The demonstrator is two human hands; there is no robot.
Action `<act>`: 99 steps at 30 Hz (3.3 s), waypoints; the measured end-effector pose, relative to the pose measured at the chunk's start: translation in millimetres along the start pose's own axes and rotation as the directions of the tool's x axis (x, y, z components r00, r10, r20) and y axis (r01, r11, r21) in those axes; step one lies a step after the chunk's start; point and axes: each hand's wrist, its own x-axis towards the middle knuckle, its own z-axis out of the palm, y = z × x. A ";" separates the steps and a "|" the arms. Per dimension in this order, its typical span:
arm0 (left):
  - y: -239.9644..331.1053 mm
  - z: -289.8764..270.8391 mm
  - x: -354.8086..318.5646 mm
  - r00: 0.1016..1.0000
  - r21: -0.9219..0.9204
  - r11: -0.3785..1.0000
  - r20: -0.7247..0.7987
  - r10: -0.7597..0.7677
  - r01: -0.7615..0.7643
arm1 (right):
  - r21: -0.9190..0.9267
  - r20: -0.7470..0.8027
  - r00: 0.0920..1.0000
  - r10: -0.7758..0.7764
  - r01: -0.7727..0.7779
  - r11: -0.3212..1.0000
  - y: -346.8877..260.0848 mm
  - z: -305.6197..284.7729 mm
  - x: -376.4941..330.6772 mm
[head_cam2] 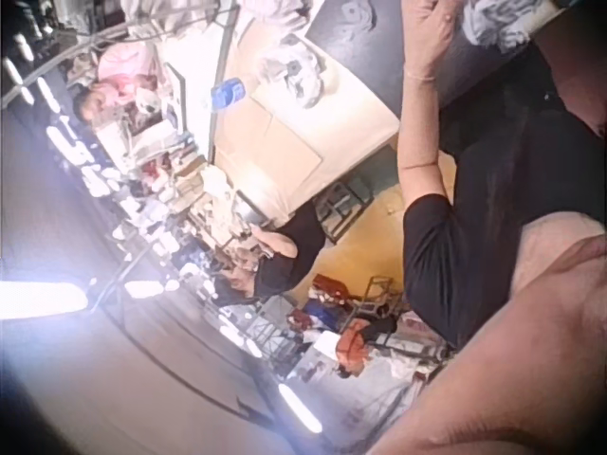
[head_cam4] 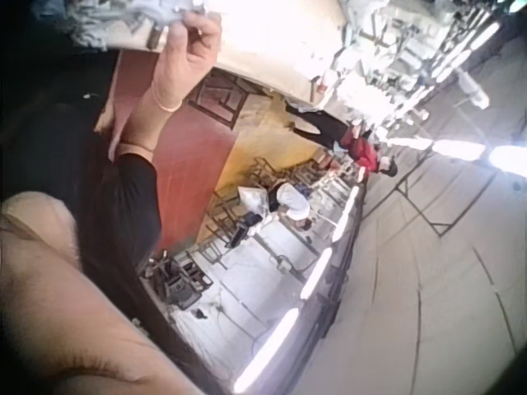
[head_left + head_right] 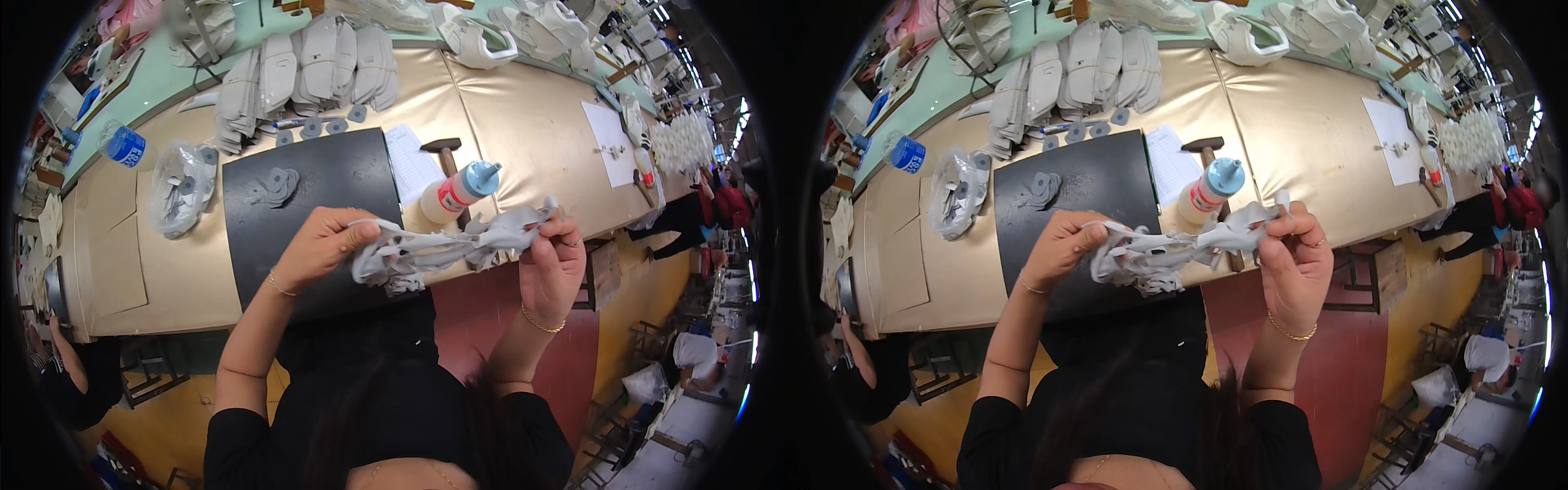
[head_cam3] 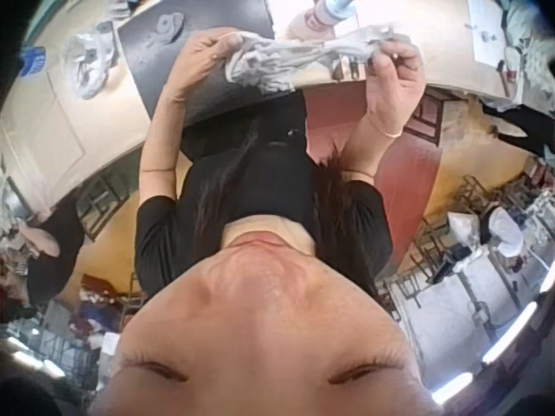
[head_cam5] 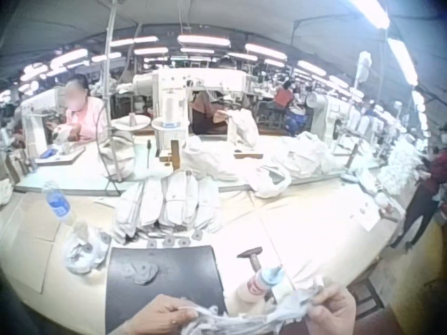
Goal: The person applies glue from a squeeze bottle onto small gray circular parts on a black mat, then places them aside. The person also handles a small white fabric piece and a rubber band, wrapping the band around the fabric.
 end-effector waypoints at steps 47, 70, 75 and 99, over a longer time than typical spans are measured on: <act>-9.9 63.1 10.6 0.960 -0.206 0.968 -0.267 0.087 -0.145 | -0.013 -0.005 0.966 0.258 -0.258 0.966 61.9 49.2 -20.1; 17.9 78.6 116.9 0.948 0.050 0.989 -0.281 0.147 -0.138 | -0.527 -0.298 0.954 0.043 -0.202 0.826 45.3 6.3 66.5; 19.6 78.8 110.2 0.936 0.240 0.963 -0.291 0.196 -0.127 | -0.595 -0.296 0.953 0.059 -0.233 0.769 48.4 11.8 64.5; 8.3 90.5 110.2 0.755 0.689 0.574 -0.059 0.653 -0.442 | -0.860 -0.179 0.982 -0.054 -0.130 0.493 48.4 8.0 63.5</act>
